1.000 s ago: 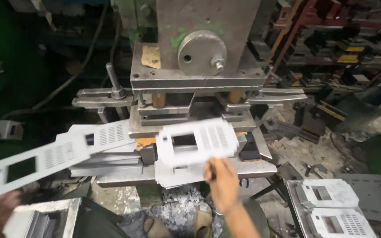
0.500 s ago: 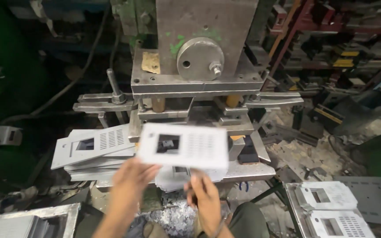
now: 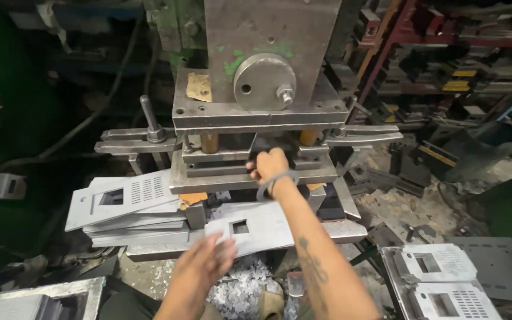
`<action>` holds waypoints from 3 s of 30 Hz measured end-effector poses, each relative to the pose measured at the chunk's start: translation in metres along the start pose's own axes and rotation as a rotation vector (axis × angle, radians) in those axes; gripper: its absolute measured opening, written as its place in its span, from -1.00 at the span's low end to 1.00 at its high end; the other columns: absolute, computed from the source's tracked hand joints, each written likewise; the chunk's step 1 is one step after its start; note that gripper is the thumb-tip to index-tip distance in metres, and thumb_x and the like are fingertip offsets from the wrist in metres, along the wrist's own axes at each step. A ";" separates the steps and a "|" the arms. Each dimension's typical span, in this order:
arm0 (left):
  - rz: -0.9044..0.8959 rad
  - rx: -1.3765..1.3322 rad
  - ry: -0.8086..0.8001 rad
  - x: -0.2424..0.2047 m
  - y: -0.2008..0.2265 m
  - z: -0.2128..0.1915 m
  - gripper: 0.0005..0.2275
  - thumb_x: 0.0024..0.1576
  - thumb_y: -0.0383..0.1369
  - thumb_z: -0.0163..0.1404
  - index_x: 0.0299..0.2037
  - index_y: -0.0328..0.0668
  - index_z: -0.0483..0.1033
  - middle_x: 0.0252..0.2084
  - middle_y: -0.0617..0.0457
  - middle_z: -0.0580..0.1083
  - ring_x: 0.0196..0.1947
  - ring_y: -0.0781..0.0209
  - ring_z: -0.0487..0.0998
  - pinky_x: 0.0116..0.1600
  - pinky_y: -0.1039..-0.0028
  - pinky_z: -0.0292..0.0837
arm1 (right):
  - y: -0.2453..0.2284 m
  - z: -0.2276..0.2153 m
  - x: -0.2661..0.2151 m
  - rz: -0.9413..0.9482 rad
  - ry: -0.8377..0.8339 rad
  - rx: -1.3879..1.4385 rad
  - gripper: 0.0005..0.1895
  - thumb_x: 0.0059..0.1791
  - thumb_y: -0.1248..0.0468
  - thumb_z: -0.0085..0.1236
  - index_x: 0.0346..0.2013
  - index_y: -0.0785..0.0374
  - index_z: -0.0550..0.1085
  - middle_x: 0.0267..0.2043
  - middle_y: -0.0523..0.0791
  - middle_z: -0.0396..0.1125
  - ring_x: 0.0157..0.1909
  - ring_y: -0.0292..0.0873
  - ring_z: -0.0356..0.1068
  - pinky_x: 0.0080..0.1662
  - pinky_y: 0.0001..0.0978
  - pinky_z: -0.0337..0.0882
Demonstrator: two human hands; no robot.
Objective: Placing metal sheets into a stamping press machine and removing the stamped parts.
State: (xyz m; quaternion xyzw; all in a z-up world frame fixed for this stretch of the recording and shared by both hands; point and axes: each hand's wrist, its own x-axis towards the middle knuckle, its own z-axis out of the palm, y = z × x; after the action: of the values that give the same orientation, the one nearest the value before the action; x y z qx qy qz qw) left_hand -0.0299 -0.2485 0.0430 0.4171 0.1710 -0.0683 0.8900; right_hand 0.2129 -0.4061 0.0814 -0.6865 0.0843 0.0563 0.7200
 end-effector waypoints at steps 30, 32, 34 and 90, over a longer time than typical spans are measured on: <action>0.206 -0.132 0.576 0.063 0.036 -0.283 -0.58 0.37 -0.05 -0.10 0.27 -0.17 0.29 0.25 0.04 0.42 0.23 0.13 0.46 0.28 0.29 0.41 | 0.007 -0.024 0.026 0.266 -0.148 0.354 -0.85 0.02 0.38 -0.23 -0.32 0.32 0.36 -0.47 -0.06 0.29 -0.62 -0.29 0.11 -0.62 -0.45 0.00; 0.227 -0.161 0.585 0.065 0.040 -0.282 -0.52 0.35 0.02 -0.16 0.27 -0.20 0.30 0.24 0.02 0.44 0.18 0.13 0.48 0.21 0.29 0.42 | 0.007 -0.019 0.021 0.288 -0.127 0.323 -0.85 0.00 0.40 -0.23 -0.32 0.33 0.36 -0.47 -0.05 0.29 -0.62 -0.29 0.11 -0.62 -0.44 -0.01; 0.244 -0.191 0.581 0.068 0.047 -0.271 -0.46 0.34 0.09 -0.23 0.27 -0.22 0.31 0.24 0.01 0.46 0.13 0.13 0.50 0.15 0.29 0.43 | 0.005 -0.022 0.018 0.300 -0.096 0.290 -0.85 -0.01 0.42 -0.23 -0.33 0.33 0.36 -0.47 -0.04 0.30 -0.62 -0.28 0.11 -0.63 -0.43 -0.02; 0.338 -0.233 0.251 0.042 -0.017 -0.152 -0.72 0.37 -0.29 -0.13 0.11 -0.40 0.36 0.01 -0.11 0.48 0.03 0.10 0.54 0.19 0.33 0.46 | 0.121 -0.040 -0.199 0.002 -0.083 0.264 -0.72 0.10 0.17 0.02 -0.19 0.35 0.54 -0.41 -0.13 0.41 -0.57 -0.37 0.28 -0.54 -0.56 0.18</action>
State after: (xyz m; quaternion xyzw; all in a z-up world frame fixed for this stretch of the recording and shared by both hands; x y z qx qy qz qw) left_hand -0.0333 -0.1425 -0.0746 0.3396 0.2147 0.1544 0.9026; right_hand -0.0075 -0.4326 0.0003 -0.5830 0.0621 0.0737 0.8068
